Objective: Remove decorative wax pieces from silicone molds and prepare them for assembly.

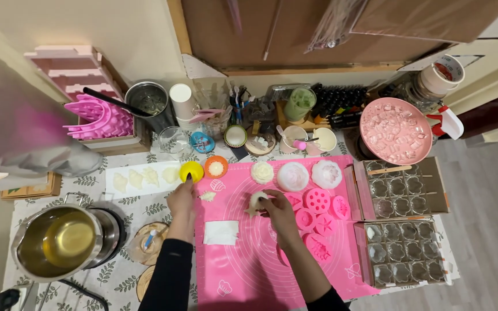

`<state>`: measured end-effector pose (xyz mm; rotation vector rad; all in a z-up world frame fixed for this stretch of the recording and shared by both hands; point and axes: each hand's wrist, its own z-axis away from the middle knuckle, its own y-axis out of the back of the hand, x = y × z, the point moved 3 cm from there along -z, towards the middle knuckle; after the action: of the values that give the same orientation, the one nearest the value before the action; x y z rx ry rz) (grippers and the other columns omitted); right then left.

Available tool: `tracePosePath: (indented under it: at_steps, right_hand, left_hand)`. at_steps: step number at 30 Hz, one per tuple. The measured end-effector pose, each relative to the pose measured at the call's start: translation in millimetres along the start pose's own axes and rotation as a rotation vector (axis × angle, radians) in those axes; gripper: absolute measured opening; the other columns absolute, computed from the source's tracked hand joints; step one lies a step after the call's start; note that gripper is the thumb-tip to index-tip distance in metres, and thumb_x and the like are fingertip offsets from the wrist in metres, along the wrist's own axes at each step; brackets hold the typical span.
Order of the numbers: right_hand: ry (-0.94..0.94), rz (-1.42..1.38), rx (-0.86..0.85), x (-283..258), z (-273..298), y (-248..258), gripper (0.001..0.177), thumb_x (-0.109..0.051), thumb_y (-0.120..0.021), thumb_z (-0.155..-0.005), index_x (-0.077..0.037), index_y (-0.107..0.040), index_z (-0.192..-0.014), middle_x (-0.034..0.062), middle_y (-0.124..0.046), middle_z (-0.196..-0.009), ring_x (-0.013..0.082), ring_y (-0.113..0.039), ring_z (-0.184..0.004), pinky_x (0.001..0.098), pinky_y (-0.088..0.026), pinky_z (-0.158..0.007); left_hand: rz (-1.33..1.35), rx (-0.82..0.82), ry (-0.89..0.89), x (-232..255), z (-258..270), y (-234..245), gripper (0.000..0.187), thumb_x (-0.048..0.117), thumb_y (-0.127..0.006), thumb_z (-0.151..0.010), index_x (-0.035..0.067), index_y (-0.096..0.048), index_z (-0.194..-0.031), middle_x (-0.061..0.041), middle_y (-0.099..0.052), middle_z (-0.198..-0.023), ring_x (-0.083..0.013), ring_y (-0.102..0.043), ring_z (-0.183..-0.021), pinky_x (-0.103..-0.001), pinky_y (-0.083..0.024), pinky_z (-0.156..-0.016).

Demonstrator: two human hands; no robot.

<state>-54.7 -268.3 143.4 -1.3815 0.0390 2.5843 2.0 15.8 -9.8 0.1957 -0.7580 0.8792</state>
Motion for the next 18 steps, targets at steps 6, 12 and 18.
tracePosePath:
  at_steps: [6,12,18]
  right_hand:
    - [0.055,-0.034,-0.095,-26,8,-31,0.038,-0.011,-0.065,-0.088,-0.007,-0.062,-0.125,0.006,-0.072,-0.1,0.0148,-0.068,-0.087,0.03,-0.052,-0.079]
    - [0.149,0.139,-0.311,-61,11,-66,0.03,-0.017,-0.07,-0.093,-0.004,-0.067,-0.12,0.0023,-0.072,-0.094,0.0093,-0.063,-0.084,0.0267,-0.047,-0.072]
    - [0.291,0.417,-0.375,-81,12,-84,0.03,-0.021,-0.069,-0.092,-0.008,-0.072,-0.119,0.0011,-0.071,-0.09,0.0087,-0.061,-0.079,0.0243,-0.05,-0.073]
  left_hand:
    - [-0.274,-0.024,-0.311,13,159,-11,0.074,0.03,-0.067,-0.097,-0.002,-0.031,-0.153,-0.02,-0.046,-0.148,-0.0272,-0.047,-0.136,-0.036,-0.039,-0.105]
    - [0.072,-0.435,0.112,23,224,-27,0.059,0.042,-0.056,-0.099,-0.003,-0.057,-0.136,-0.025,-0.066,-0.14,-0.0243,-0.065,-0.13,-0.034,-0.047,-0.095]
    - [0.203,-0.587,0.095,50,224,-33,0.04,0.022,-0.057,-0.101,-0.006,-0.062,-0.128,-0.017,-0.069,-0.125,-0.0252,-0.066,-0.12,-0.039,-0.048,-0.107]
